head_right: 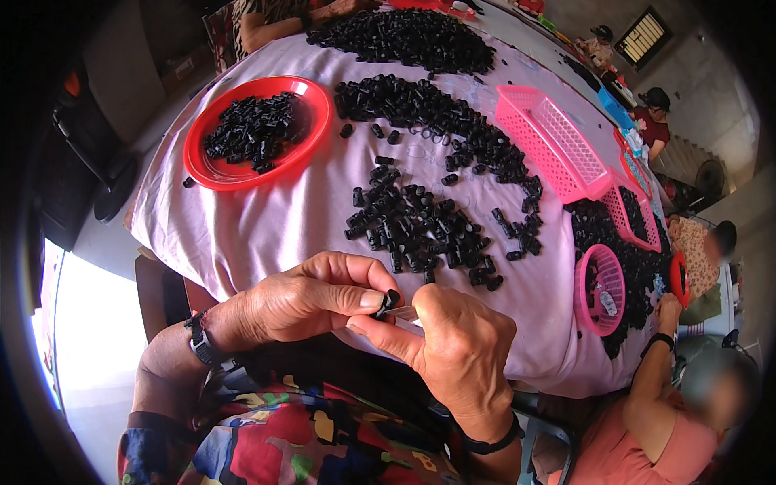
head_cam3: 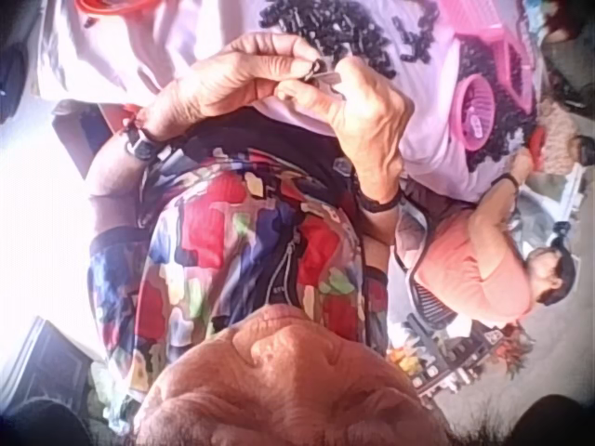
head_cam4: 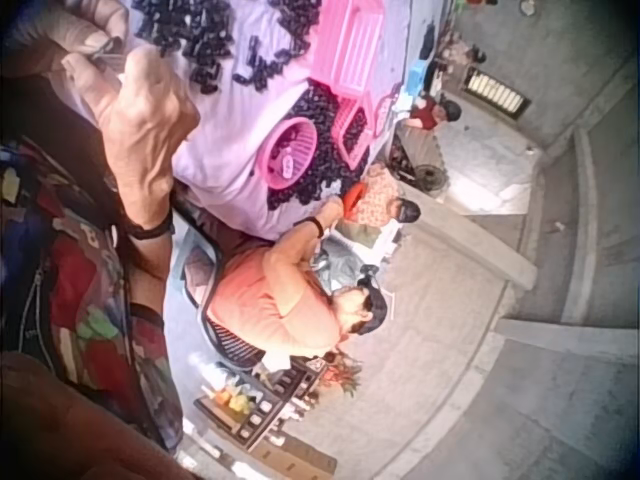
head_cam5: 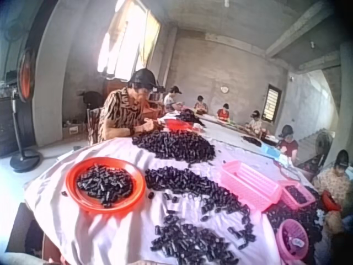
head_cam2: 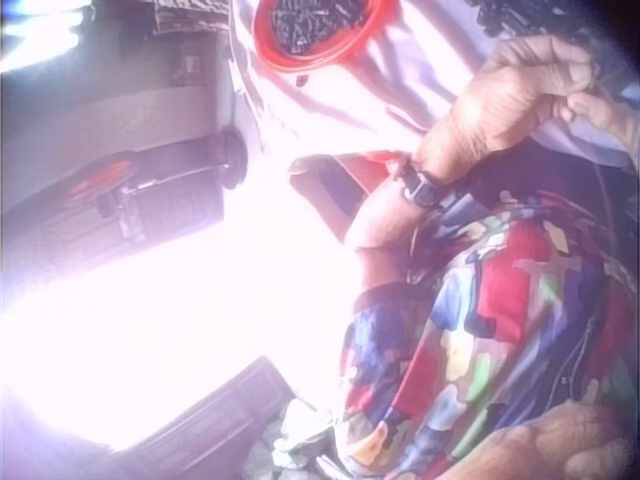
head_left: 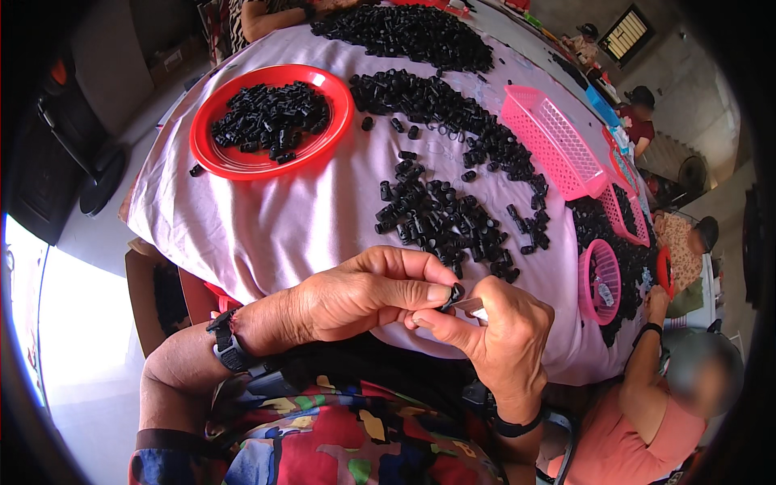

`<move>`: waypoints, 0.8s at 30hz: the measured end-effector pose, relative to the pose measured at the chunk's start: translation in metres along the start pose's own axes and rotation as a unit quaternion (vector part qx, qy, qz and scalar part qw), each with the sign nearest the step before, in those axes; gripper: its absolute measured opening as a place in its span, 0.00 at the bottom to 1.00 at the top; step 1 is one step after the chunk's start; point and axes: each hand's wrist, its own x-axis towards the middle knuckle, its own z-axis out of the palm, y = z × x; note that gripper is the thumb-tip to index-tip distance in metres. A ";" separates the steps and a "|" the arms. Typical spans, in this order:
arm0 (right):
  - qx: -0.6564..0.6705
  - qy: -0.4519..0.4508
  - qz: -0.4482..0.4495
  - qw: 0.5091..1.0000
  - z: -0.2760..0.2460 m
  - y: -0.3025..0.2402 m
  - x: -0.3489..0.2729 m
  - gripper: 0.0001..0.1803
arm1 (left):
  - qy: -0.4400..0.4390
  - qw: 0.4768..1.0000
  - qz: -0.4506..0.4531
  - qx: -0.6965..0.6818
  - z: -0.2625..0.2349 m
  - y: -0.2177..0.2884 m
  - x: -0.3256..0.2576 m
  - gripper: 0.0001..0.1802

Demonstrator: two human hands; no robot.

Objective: Assembling small black plastic toggles or cord locks at a group work table.

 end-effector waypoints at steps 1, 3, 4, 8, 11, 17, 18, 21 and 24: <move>-0.004 -0.002 -0.001 1.000 0.000 0.000 0.000 0.29 | 0.000 1.000 0.000 0.000 0.000 0.000 0.000 0.11; -0.001 -0.005 0.001 1.000 -0.001 -0.001 0.000 0.28 | -0.002 1.000 -0.001 0.003 0.000 0.000 0.000 0.10; 0.002 -0.008 0.002 1.000 -0.002 -0.001 0.001 0.28 | -0.002 1.000 0.000 0.003 0.000 0.000 0.000 0.10; 0.015 -0.011 0.004 1.000 -0.001 0.000 0.001 0.28 | -0.007 1.000 0.004 0.006 0.000 0.000 0.000 0.10; 0.024 -0.010 0.001 1.000 -0.001 0.002 0.000 0.28 | -0.008 1.000 0.004 0.011 0.000 0.000 0.000 0.10; 0.021 -0.012 -0.009 1.000 -0.001 0.001 0.001 0.28 | -0.011 1.000 0.014 0.022 -0.002 0.000 -0.001 0.10; 0.022 -0.011 -0.009 1.000 -0.001 0.001 0.001 0.28 | -0.014 0.999 0.018 0.027 -0.002 -0.001 -0.001 0.10; 0.017 -0.009 -0.017 1.000 0.000 0.001 -0.001 0.28 | -0.015 0.999 0.024 0.027 -0.002 -0.002 0.000 0.10; 0.034 0.004 -0.019 0.999 0.003 -0.001 -0.001 0.28 | -0.032 0.999 0.022 0.003 -0.001 0.000 0.000 0.10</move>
